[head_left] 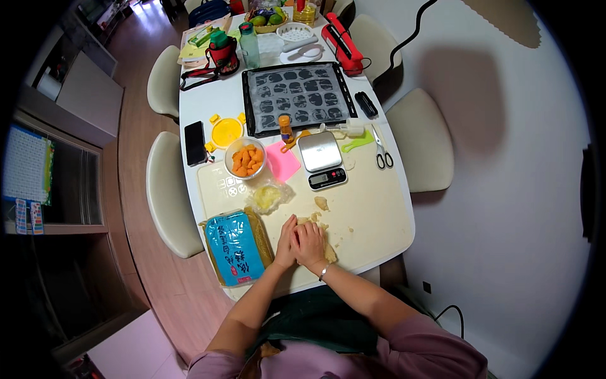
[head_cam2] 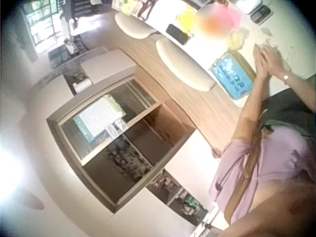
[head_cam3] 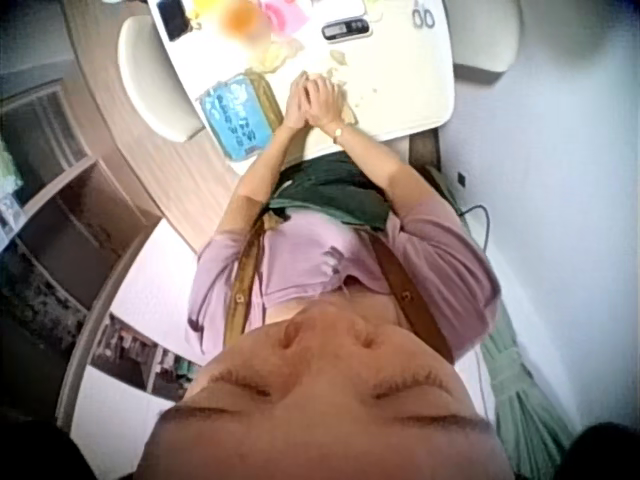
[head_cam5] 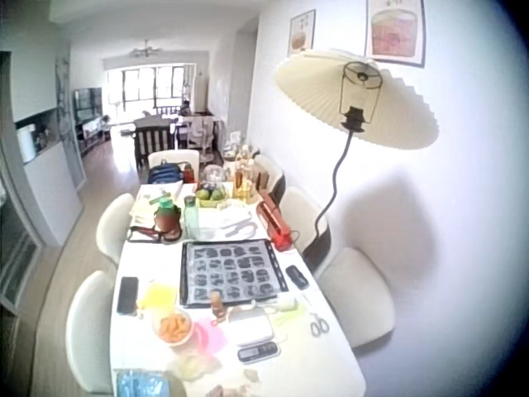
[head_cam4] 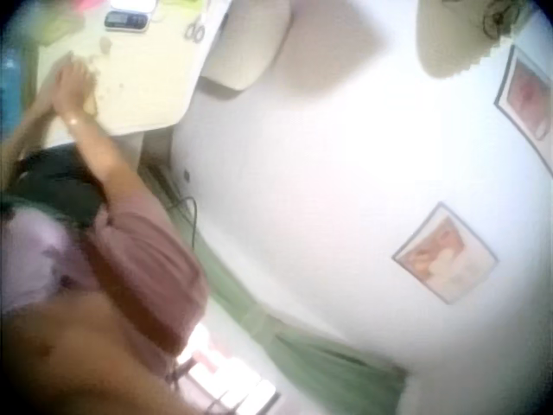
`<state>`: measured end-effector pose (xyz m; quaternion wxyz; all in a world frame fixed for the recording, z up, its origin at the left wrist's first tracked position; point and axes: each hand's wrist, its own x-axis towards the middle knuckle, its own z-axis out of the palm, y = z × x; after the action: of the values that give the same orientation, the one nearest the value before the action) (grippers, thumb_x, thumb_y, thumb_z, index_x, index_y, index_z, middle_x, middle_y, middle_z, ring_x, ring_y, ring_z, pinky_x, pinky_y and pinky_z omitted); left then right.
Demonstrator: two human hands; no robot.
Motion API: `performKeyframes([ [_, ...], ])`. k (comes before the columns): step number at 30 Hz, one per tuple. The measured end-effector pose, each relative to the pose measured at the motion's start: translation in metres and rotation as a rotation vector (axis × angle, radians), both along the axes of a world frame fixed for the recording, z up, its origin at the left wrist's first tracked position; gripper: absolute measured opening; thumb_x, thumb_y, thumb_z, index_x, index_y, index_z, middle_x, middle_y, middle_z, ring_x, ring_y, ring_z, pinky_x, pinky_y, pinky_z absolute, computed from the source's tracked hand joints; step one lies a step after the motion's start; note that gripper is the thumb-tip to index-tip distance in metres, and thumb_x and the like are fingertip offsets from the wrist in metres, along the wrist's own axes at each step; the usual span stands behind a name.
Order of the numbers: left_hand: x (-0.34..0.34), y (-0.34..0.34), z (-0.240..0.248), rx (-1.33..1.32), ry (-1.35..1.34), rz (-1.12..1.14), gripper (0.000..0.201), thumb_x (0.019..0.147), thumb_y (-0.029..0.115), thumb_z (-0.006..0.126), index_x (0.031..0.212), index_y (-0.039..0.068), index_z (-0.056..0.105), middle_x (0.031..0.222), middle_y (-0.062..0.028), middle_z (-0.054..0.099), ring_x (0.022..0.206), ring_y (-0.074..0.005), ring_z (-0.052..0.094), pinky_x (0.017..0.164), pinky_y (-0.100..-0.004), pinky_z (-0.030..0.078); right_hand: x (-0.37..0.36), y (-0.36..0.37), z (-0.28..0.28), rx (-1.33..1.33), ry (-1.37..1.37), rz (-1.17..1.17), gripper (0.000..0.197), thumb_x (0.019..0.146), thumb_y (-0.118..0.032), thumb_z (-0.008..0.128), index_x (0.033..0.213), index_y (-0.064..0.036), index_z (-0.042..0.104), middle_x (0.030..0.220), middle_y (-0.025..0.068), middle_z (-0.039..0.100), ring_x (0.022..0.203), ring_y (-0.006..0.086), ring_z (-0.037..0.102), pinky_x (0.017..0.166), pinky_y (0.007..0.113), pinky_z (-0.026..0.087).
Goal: The person removes a ball of dough from a plastic bag, places it on a table, and kneads it with both hands. They then use a digital scale to weigh a small portion of the dough.
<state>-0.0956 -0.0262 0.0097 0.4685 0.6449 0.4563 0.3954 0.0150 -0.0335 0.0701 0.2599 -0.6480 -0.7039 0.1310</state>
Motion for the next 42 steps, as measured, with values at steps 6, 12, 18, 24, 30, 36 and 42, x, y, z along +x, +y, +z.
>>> performKeyframes([
  [6,0.013,-0.005,0.004,-0.598,-0.645,0.328,0.057,0.110,0.036,0.034,0.153,-0.001,0.033,0.154,-0.0145,0.039,0.142,-0.0237,0.038,0.119,-0.0353,0.029,-0.005,0.020,0.001,-0.065,0.047,-0.107,0.030,0.097,-0.035,0.056,0.109,-0.0081,0.065,0.115,0.0113,0.061,0.111,0.0292,0.055,0.096,0.045,0.037],
  [12,0.055,-0.024,0.000,-0.345,-0.122,0.580,0.056,0.110,0.037,0.030,0.150,-0.001,0.036,0.149,-0.0246,0.043,0.138,-0.0356,0.042,0.115,-0.0428,0.033,0.028,0.047,-0.024,-0.453,-0.030,0.251,0.039,0.098,-0.044,0.051,0.106,-0.0140,0.075,0.119,0.0138,0.063,0.113,0.0348,0.056,0.101,0.049,0.039],
  [18,0.052,-0.017,0.013,-0.178,0.405,0.553,0.036,0.104,0.025,0.043,0.129,0.004,0.055,0.116,-0.0181,0.055,0.109,-0.0380,0.050,0.096,-0.0485,0.038,0.020,0.068,-0.023,-0.511,-0.213,0.168,0.042,0.098,-0.042,0.049,0.100,-0.0090,0.075,0.101,0.0147,0.064,0.099,0.0370,0.057,0.088,0.050,0.046],
  [24,0.042,-0.035,0.023,-0.019,0.561,0.402,0.038,0.087,0.024,0.061,0.122,0.010,0.059,0.107,-0.0098,0.058,0.105,-0.0325,0.050,0.092,-0.0449,0.035,0.013,0.014,-0.015,-0.091,0.094,0.060,0.025,0.092,-0.025,0.057,0.082,-0.0034,0.064,0.087,0.0155,0.061,0.088,0.0360,0.056,0.082,0.048,0.044],
  [30,0.040,-0.028,0.015,-0.032,0.570,0.341,0.029,0.086,0.027,0.062,0.111,0.012,0.062,0.101,-0.0069,0.058,0.100,-0.0306,0.050,0.090,-0.0450,0.031,0.020,0.014,-0.009,-0.064,0.130,0.063,0.017,0.086,-0.021,0.059,0.076,-0.0071,0.059,0.082,0.0124,0.059,0.083,0.0324,0.055,0.077,0.045,0.040],
  [36,0.032,-0.021,0.004,-0.037,0.589,0.345,0.034,0.091,0.029,0.056,0.119,0.010,0.062,0.094,-0.0075,0.055,0.093,-0.0295,0.048,0.081,-0.0441,0.029,0.015,0.035,-0.020,-0.139,0.000,0.066,0.018,0.084,-0.022,0.061,0.070,-0.0107,0.058,0.077,0.0073,0.060,0.081,0.0274,0.058,0.075,0.042,0.038],
  [42,0.031,-0.013,0.001,-0.004,0.551,0.374,0.033,0.093,0.034,0.049,0.112,0.011,0.062,0.091,-0.0083,0.054,0.090,-0.0313,0.048,0.079,-0.0457,0.028,0.015,0.049,-0.028,-0.137,-0.009,0.081,0.022,0.084,-0.023,0.061,0.063,-0.0138,0.060,0.070,0.0043,0.063,0.073,0.0260,0.061,0.075,0.043,0.038],
])
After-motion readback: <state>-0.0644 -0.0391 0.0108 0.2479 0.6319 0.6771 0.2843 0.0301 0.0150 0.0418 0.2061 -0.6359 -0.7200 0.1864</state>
